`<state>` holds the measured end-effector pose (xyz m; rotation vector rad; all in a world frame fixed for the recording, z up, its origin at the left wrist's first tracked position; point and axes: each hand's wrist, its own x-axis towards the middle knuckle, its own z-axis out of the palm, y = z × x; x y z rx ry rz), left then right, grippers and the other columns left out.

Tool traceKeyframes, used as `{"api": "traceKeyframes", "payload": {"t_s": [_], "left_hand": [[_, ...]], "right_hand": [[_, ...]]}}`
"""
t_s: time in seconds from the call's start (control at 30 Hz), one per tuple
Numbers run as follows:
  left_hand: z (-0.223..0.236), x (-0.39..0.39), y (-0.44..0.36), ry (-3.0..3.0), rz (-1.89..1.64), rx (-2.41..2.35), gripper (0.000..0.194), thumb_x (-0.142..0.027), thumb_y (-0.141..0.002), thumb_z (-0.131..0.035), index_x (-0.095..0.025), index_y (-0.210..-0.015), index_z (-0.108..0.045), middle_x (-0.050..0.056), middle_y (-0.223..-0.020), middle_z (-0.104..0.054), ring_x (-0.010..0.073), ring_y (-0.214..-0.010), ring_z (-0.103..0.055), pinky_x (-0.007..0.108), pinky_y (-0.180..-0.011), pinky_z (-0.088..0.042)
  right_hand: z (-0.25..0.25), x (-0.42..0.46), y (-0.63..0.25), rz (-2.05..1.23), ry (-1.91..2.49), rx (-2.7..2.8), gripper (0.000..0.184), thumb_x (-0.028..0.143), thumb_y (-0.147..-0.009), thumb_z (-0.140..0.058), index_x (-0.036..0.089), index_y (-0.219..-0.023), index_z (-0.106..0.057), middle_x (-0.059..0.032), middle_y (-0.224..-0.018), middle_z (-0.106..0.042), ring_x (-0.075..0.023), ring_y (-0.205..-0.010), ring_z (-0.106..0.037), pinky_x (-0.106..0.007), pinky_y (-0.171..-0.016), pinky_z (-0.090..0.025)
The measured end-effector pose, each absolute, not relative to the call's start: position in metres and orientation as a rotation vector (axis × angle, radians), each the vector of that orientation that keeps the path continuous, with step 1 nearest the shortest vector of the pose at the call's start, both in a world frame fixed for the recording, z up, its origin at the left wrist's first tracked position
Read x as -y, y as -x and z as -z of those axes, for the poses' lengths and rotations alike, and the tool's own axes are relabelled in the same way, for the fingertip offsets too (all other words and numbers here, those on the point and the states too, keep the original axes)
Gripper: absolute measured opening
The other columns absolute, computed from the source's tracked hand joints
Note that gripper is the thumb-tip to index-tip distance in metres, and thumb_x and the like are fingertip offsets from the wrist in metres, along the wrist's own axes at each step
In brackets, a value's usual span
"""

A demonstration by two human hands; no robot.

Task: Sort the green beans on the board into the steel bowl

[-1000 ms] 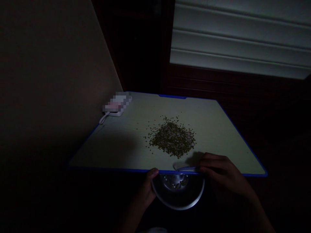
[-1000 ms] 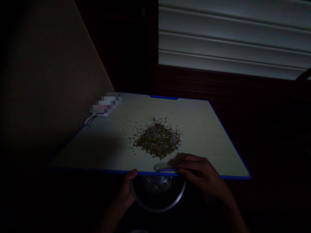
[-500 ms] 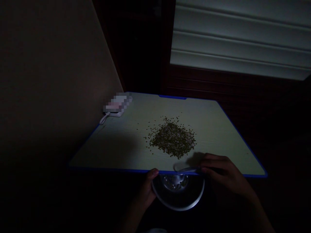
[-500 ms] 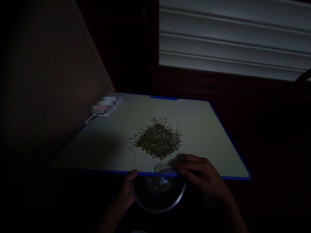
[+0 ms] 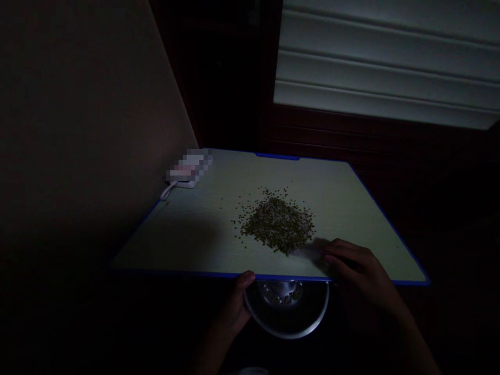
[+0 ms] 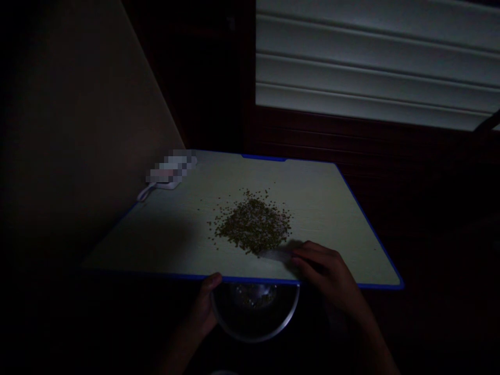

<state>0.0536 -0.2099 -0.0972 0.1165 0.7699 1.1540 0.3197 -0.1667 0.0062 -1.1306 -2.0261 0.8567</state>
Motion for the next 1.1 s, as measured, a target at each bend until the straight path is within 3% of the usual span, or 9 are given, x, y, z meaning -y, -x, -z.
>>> {"api": "traceKeyframes", "payload": {"t_s": [0.27, 0.47, 0.87, 1.1], "left_hand": [[0.0963, 0.2098, -0.0535, -0.085, -1.139, -0.791, 0.027, -0.029, -0.066, -0.076, -0.011, -0.085, -0.074, 0.014, -0.088, -0.080, 0.0365, -0.114, -0.063, 0.048, -0.105, -0.042], [0.0944, 0.2087, -0.0541, -0.117, -1.115, -0.751, 0.023, -0.031, -0.066, -0.076, -0.011, -0.077, -0.075, 0.014, -0.085, -0.080, 0.0371, -0.112, -0.064, 0.047, -0.106, -0.042], [0.0970, 0.2103, -0.0538, -0.118, -1.138, -0.743, 0.031, -0.031, -0.070, -0.074, -0.010, -0.093, -0.076, 0.015, -0.096, -0.079, 0.0366, -0.113, -0.064, 0.049, -0.106, -0.041], [0.0979, 0.2104, -0.0538, -0.120, -1.127, -0.750, 0.030, -0.032, -0.068, -0.075, -0.010, -0.088, -0.076, 0.014, -0.093, -0.080, 0.0367, -0.114, -0.064, 0.048, -0.107, -0.040]], "right_hand": [[-0.0041, 0.1657, -0.3193, -0.849, 1.180, 2.000, 0.015, 0.029, -0.094, -0.059, 0.021, -0.097, -0.071, -0.0054, -0.093, -0.068, -0.0178, -0.085, -0.064, -0.028, -0.074, -0.049], [-0.0051, 0.1671, -0.3187, -0.866, 1.156, 2.036, 0.018, 0.030, -0.094, -0.058, 0.021, -0.096, -0.072, -0.0062, -0.093, -0.069, -0.0182, -0.084, -0.064, -0.029, -0.073, -0.051], [-0.0082, 0.1658, -0.3149, -0.860, 1.099, 2.092, 0.020, 0.030, -0.095, -0.057, 0.022, -0.101, -0.073, -0.0074, -0.096, -0.070, -0.0193, -0.085, -0.066, -0.030, -0.073, -0.053], [-0.0103, 0.1657, -0.3163, -0.880, 1.047, 2.126, 0.018, 0.027, -0.095, -0.057, 0.022, -0.102, -0.073, -0.0067, -0.094, -0.069, -0.0179, -0.084, -0.065, -0.028, -0.071, -0.052]]}}
